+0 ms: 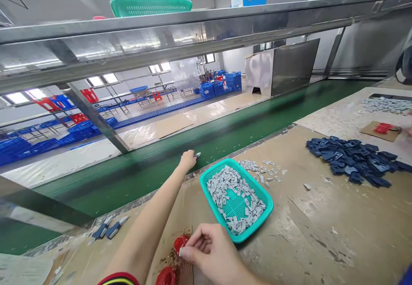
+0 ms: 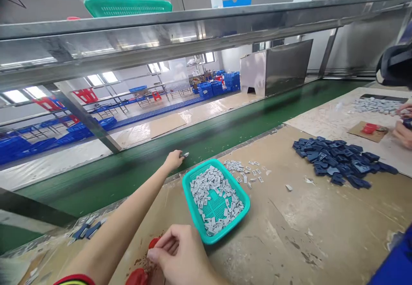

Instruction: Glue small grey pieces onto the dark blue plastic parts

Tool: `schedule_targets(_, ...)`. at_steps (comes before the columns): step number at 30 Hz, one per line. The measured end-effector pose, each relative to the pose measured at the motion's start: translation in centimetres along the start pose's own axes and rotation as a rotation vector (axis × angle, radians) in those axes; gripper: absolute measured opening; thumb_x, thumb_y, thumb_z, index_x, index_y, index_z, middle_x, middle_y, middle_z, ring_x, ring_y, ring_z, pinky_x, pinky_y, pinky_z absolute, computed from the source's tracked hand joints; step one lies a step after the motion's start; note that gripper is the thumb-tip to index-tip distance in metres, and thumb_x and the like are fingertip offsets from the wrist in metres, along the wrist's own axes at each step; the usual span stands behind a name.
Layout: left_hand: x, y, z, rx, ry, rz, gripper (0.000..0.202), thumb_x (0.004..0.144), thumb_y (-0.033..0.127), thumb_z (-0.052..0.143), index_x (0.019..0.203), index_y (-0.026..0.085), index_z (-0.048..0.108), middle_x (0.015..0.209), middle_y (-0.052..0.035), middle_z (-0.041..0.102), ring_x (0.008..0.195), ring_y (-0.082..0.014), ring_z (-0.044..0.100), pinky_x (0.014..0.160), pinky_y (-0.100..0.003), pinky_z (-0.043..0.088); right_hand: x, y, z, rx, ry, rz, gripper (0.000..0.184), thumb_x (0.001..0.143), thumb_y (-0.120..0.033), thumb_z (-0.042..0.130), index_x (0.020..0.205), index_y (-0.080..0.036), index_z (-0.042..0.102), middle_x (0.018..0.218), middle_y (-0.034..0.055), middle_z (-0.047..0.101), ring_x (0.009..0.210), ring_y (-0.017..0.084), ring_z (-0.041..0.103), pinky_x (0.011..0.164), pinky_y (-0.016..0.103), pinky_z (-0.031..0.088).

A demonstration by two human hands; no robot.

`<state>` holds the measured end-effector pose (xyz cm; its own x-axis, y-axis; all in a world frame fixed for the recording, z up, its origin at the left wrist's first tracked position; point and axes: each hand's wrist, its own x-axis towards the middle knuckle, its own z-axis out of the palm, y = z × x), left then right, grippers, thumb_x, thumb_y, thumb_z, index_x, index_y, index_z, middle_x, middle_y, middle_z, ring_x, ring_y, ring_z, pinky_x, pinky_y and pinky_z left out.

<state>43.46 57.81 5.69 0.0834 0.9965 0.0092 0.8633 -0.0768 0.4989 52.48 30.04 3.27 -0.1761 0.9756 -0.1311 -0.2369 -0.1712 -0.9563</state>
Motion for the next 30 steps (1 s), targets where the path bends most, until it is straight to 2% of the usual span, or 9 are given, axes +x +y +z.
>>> schedule_targets(2, -2.6, -0.6, -1.4, -0.127, 0.0, 0.008, 0.035, 0.089, 0.035, 0.057, 0.116, 0.013, 0.057, 0.115, -0.0111, 0.06, 0.104, -0.0238, 0.059, 0.09, -0.046, 0.049, -0.3, -1.6, -0.8, 0.0, 0.001, -0.05, 0.015, 0.068, -0.027, 0.075, 0.069, -0.015, 0.067, 0.064, 0.0026, 0.067, 0.058, 0.013, 0.057, 0.054, 0.023, 0.041)
schedule_targets(4, -6.8, -1.4, -3.1, -0.276, 0.003, 0.035, 0.041, 0.089, 0.04, 0.054, 0.119, 0.012, 0.056, 0.114, -0.013, 0.063, 0.107, -0.0251, 0.059, 0.093, -0.044, 0.048, -0.6, -2.9, -1.6, 0.027, 0.002, -0.111, 0.017, 0.072, -0.031, 0.074, 0.072, -0.015, 0.067, 0.068, 0.0033, 0.068, 0.062, 0.015, 0.06, 0.057, 0.024, 0.044)
schedule_targets(8, -18.8, -2.7, -6.2, -0.523, 0.065, 0.057, 0.053, 0.083, 0.048, 0.059, 0.122, 0.013, 0.056, 0.124, -0.0137, 0.061, 0.118, -0.0263, 0.055, 0.099, -0.037, 0.047, -1.2, -4.8, -2.9, 0.055, 0.004, -0.186, 0.024, 0.076, -0.04, 0.072, 0.075, -0.017, 0.066, 0.073, 0.0042, 0.069, 0.068, 0.017, 0.063, 0.063, 0.026, 0.048)
schedule_targets(11, -27.5, -2.8, -6.7, -0.676, 0.27, -0.035, 0.038, 0.077, 0.043, 0.068, 0.107, 0.019, 0.063, 0.109, -0.0094, 0.067, 0.104, -0.0247, 0.063, 0.09, -0.036, 0.053, -2.0, -5.6, -3.3, 0.033, -0.012, -0.198, 0.026, 0.076, -0.043, 0.071, 0.076, -0.018, 0.065, 0.073, 0.004, 0.068, 0.068, 0.017, 0.063, 0.063, 0.027, 0.05)
schedule_targets(14, -33.2, -2.0, -5.5, -0.733, 0.492, -0.12, 0.027, 0.07, 0.037, 0.076, 0.091, 0.023, 0.067, 0.091, -0.0041, 0.071, 0.091, -0.0238, 0.068, 0.081, -0.035, 0.058, -2.8, -5.8, -3.1, 0.015, -0.092, -0.172, 0.024, 0.076, -0.042, 0.071, 0.076, -0.019, 0.065, 0.073, 0.0029, 0.067, 0.068, 0.016, 0.062, 0.064, 0.026, 0.05)
schedule_targets(16, -35.2, -1.0, -4.3, -0.768, 0.542, -0.158, 0.025, 0.068, 0.034, 0.078, 0.089, 0.024, 0.069, 0.09, -0.0037, 0.072, 0.087, -0.0248, 0.069, 0.08, -0.036, 0.06, -3.3, -5.7, -2.8, 0.006, -0.165, -0.149, 0.021, 0.075, -0.04, 0.073, 0.076, -0.02, 0.066, 0.073, 0.0017, 0.067, 0.069, 0.015, 0.062, 0.065, 0.026, 0.05)
schedule_targets(19, -36.3, 0.5, -3.2, -0.827, 0.541, -0.181, 0.02, 0.068, 0.03, 0.077, 0.086, 0.025, 0.072, 0.091, -0.0035, 0.074, 0.083, -0.0249, 0.07, 0.076, -0.035, 0.062, -3.9, -5.3, -2.4, -0.015, -0.239, -0.117, 0.019, 0.074, -0.037, 0.074, 0.076, -0.02, 0.066, 0.074, 0.0016, 0.067, 0.07, 0.016, 0.063, 0.066, 0.026, 0.05)
schedule_targets(23, -36.3, 1.7, -3.0, -0.857, 0.538, -0.135, 0.014, 0.071, 0.027, 0.074, 0.085, 0.028, 0.074, 0.087, -0.0015, 0.074, 0.076, -0.0236, 0.071, 0.071, -0.034, 0.063, -4.0, -4.8, -2.2, -0.034, -0.285, -0.083, 0.019, 0.075, -0.036, 0.073, 0.078, -0.019, 0.065, 0.076, 0.0022, 0.067, 0.071, 0.016, 0.064, 0.067, 0.026, 0.05)
schedule_targets(30, -36.0, 1.7, -2.6, -0.872, 0.493, -0.088, 0.015, 0.075, 0.023, 0.071, 0.089, 0.028, 0.075, 0.09, -0.0009, 0.074, 0.074, -0.0217, 0.071, 0.073, -0.032, 0.063, -3.4, -4.4, -2.3, -0.097, -0.272, -0.085, 0.018, 0.075, -0.034, 0.073, 0.076, -0.017, 0.065, 0.074, 0.0027, 0.066, 0.07, 0.015, 0.061, 0.065, 0.026, 0.047)
